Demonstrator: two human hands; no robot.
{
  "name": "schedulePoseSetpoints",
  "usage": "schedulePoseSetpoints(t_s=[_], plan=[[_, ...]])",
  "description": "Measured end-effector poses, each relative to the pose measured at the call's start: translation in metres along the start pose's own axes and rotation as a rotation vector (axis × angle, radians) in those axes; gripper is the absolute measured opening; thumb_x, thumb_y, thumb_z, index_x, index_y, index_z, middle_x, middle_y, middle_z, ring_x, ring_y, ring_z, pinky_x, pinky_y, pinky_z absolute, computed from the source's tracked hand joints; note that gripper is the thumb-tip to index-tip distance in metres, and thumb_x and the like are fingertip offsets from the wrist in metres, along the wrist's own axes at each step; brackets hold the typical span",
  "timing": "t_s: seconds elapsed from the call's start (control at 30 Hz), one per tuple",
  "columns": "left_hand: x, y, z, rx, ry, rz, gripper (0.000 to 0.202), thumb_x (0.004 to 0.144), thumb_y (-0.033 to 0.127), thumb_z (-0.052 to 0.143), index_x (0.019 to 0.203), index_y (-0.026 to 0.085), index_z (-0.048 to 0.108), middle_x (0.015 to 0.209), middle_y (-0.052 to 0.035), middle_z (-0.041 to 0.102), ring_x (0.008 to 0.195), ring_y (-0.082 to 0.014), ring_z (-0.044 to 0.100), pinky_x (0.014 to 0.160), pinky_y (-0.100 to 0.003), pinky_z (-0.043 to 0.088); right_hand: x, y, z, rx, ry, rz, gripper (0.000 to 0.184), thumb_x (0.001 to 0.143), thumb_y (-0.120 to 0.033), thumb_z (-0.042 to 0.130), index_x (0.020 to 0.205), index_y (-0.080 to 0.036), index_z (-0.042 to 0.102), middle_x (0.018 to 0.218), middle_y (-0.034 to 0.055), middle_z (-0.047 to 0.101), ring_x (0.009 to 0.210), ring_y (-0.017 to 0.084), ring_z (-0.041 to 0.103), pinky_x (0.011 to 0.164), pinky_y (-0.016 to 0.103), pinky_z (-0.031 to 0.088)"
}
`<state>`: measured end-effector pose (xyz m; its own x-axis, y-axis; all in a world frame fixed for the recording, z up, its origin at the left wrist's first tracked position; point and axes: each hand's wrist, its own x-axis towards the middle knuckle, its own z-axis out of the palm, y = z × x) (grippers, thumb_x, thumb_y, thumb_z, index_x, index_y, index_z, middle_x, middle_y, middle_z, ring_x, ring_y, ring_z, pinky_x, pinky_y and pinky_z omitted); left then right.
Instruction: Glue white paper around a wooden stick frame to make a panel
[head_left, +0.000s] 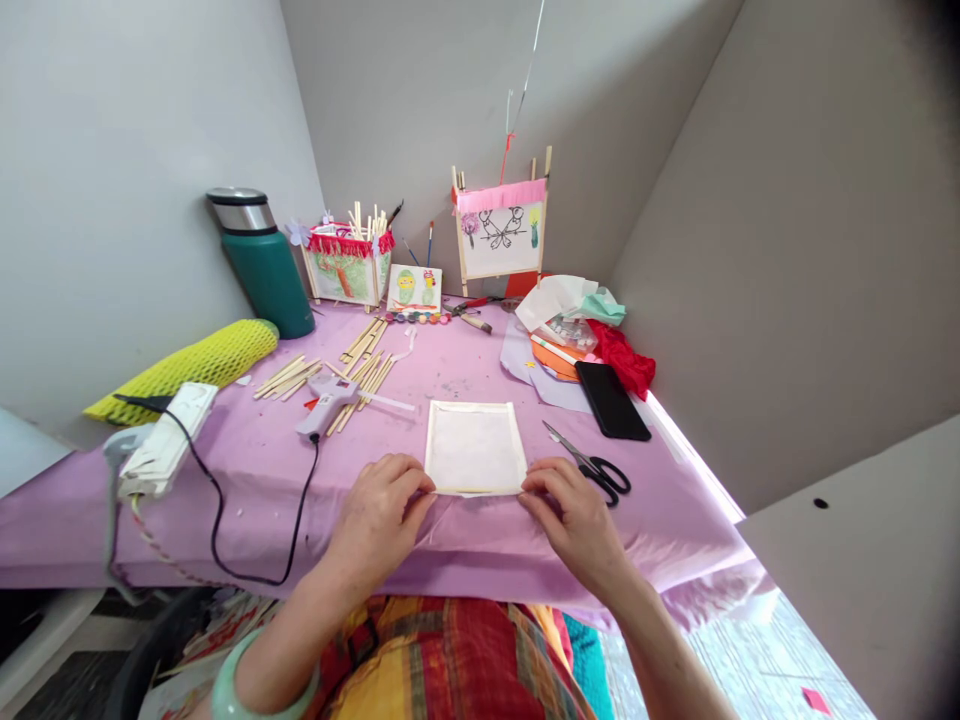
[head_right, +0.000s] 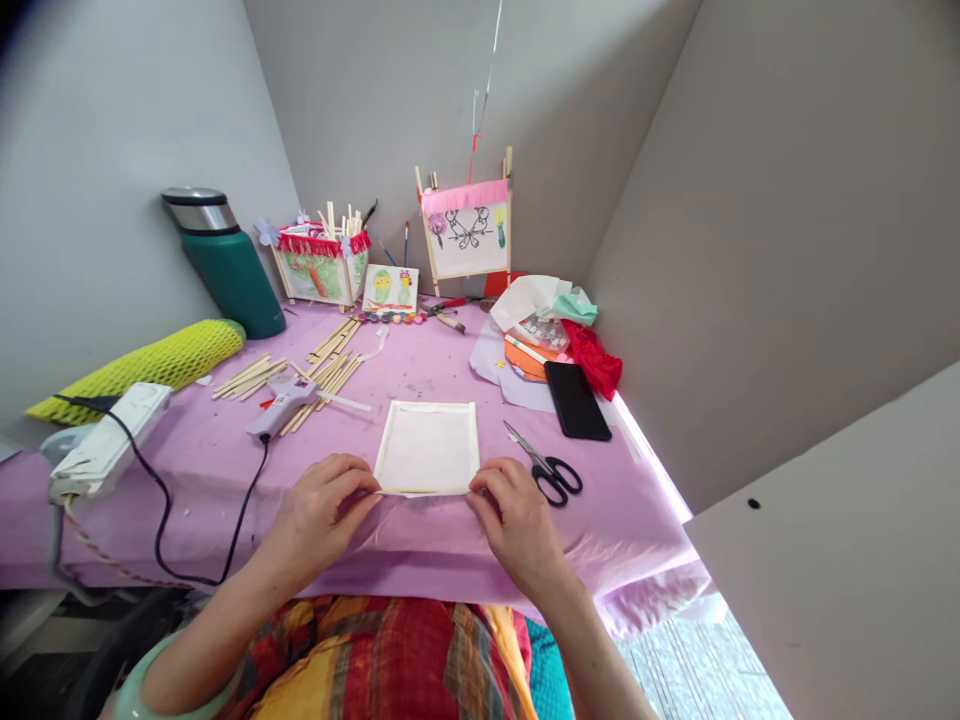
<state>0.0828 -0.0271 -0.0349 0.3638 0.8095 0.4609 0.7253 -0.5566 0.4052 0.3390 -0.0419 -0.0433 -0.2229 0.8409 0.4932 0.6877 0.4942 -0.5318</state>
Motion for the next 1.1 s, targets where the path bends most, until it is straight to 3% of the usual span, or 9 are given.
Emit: schedulePoseSetpoints(t_s=[0.23,0.5,0.73,0.9,1.0,1.1], plan=[[0.005,0.002,-0.002,-0.050,-0.022,-0.082,0.011,0.086,0.018,0.052,0.078,0.018,0.060,0.085,-0.0047,0.062,0.082,-0.0187,0.057,0.075,-0.033,0.043,0.004,-0.004,0.002,-0.018,-0.006,0.009,0.011,0.090,-0.016,0.048,0.082,-0.021,0.054,0.092,0.0064,0.058,0.089,0.021,0.054,0.078,0.035,0.043],[0.019,0.009,-0.007,0.041,-0.113,-0.199,0.017,0.082,0.019,0.050,0.069,0.018,0.060,0.077,-0.0040,0.063,0.069,-0.0167,0.056,0.062,-0.030,0.039,0.009,-0.011,0.003,-0.121,-0.030,0.053,0.012,0.090,-0.021,0.049,0.078,-0.020,0.053,0.085,0.0049,0.056,0.081,0.019,0.053,0.072,0.032,0.041],[0.027,0.013,-0.005,0.129,-0.098,-0.275,0.013,0.073,0.018,0.053,0.062,0.019,0.061,0.067,-0.0029,0.064,0.058,-0.0159,0.056,0.053,-0.027,0.034,0.017,-0.017,0.012,-0.254,0.011,0.182,0.014,0.082,-0.018,0.050,0.068,-0.020,0.048,0.074,0.0021,0.055,0.066,0.016,0.052,0.059,0.028,0.035],[0.025,0.011,-0.002,0.100,-0.084,-0.331,0.004,0.075,0.020,0.056,0.075,0.020,0.060,0.067,-0.0015,0.064,0.060,-0.0173,0.057,0.054,-0.027,0.038,0.023,-0.019,0.013,-0.297,-0.018,0.246,0.015,0.078,-0.017,0.052,0.064,-0.020,0.048,0.073,0.0017,0.056,0.059,0.014,0.051,0.054,0.027,0.032],[0.015,0.015,0.003,0.145,0.105,-0.211,0.006,0.080,0.019,0.055,0.084,0.018,0.059,0.081,-0.0058,0.064,0.077,-0.0214,0.059,0.069,-0.034,0.045,0.026,-0.020,0.013,-0.327,-0.035,0.265,0.015,0.076,-0.016,0.053,0.063,-0.020,0.048,0.072,0.0011,0.056,0.060,0.014,0.051,0.055,0.027,0.031],[0.003,0.027,0.015,0.119,0.220,0.073,0.014,0.086,0.013,0.048,0.090,0.017,0.061,0.093,-0.0087,0.064,0.089,-0.0222,0.057,0.081,-0.038,0.046,0.028,-0.020,0.013,-0.342,-0.053,0.268,0.016,0.076,-0.017,0.053,0.062,-0.020,0.048,0.070,0.0008,0.055,0.060,0.014,0.052,0.054,0.027,0.030]])
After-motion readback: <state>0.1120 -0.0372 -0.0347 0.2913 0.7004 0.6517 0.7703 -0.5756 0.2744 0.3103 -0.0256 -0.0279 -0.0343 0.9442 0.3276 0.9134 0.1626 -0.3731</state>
